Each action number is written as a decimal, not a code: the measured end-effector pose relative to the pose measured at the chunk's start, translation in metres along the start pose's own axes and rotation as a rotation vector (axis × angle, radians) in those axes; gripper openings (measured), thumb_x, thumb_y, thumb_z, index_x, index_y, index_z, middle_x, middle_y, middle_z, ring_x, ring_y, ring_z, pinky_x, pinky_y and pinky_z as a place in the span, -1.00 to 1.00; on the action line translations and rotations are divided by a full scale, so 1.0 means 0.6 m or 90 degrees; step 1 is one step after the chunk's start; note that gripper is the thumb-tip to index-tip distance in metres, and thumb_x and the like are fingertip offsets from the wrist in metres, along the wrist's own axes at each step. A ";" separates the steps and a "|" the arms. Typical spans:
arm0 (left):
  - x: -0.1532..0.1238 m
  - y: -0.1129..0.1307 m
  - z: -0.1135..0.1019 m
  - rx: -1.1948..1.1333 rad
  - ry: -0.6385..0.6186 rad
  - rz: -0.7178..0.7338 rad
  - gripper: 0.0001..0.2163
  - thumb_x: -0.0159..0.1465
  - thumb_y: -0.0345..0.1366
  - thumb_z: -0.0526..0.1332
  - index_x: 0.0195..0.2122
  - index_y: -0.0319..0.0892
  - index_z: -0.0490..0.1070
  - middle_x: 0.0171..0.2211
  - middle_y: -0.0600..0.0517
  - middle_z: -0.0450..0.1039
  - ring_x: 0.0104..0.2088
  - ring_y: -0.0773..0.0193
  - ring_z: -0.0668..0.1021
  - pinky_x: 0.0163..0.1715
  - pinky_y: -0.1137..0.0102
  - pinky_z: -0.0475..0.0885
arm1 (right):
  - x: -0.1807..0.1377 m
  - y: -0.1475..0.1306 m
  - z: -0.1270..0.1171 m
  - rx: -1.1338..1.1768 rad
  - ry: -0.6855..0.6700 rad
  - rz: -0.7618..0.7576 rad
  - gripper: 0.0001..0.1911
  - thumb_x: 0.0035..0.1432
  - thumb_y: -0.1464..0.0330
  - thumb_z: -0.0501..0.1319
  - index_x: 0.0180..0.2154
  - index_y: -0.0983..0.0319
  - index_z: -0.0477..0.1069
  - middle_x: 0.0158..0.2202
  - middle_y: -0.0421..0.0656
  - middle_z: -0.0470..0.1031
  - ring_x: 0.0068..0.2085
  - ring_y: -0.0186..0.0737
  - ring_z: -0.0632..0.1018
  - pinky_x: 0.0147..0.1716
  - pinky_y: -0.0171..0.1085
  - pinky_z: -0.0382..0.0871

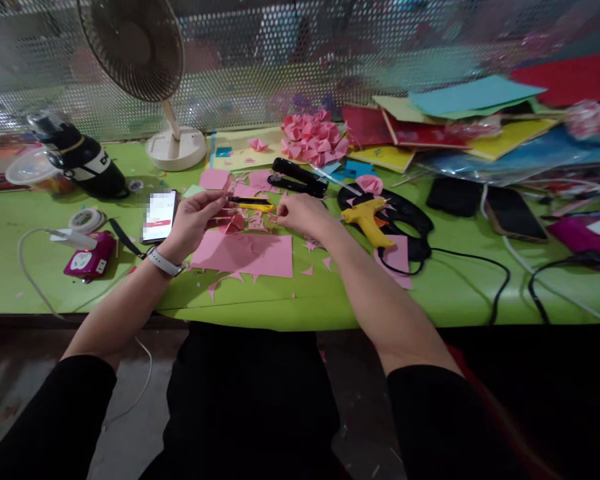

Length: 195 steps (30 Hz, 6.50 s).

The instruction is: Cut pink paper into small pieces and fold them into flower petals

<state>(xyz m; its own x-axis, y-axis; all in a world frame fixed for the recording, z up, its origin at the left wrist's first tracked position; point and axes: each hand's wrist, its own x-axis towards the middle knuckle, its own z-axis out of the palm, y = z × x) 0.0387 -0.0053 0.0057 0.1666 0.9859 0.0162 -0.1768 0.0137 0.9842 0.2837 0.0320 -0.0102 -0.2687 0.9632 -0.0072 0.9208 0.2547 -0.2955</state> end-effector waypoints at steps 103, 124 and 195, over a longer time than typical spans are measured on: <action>-0.006 -0.044 0.012 -0.163 -0.056 -0.131 -0.81 0.18 -0.22 0.47 -0.33 -0.25 0.59 -0.43 0.08 0.54 -0.45 0.50 0.50 -0.22 0.45 0.45 | -0.052 -0.091 0.030 0.626 0.047 -0.070 -0.45 -0.01 -0.14 0.42 -0.34 0.22 0.50 -0.47 -0.11 0.58 -0.50 -0.21 0.57 -0.50 -0.22 0.49; -0.003 -0.043 0.008 -0.066 -0.124 0.034 -0.74 0.00 -0.16 0.56 -0.35 -0.19 0.66 -0.34 -0.02 0.64 -0.36 0.36 0.59 -0.20 0.34 0.49 | -0.040 -0.075 0.016 0.639 -0.042 -0.135 -0.50 0.04 -0.10 0.40 -0.38 0.23 0.51 -0.51 -0.15 0.50 -0.52 -0.32 0.41 -0.54 -0.28 0.21; -0.014 -0.043 0.020 -0.066 -0.061 0.111 -0.70 -0.04 -0.09 0.56 -0.42 -0.17 0.62 -0.29 0.03 0.55 -0.34 0.39 0.54 -0.27 0.36 0.46 | -0.040 -0.074 0.016 0.683 -0.117 -0.178 -0.53 0.05 -0.07 0.40 -0.26 0.19 0.50 -0.56 -0.25 0.46 -0.60 -0.38 0.35 -0.61 -0.31 0.15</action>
<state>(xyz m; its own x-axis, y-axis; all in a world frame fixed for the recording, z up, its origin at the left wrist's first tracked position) 0.0533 -0.0160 -0.0179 0.2160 0.9544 0.2062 -0.3089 -0.1336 0.9417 0.2467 -0.0031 -0.0061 -0.5470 0.8338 0.0738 0.1254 0.1688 -0.9776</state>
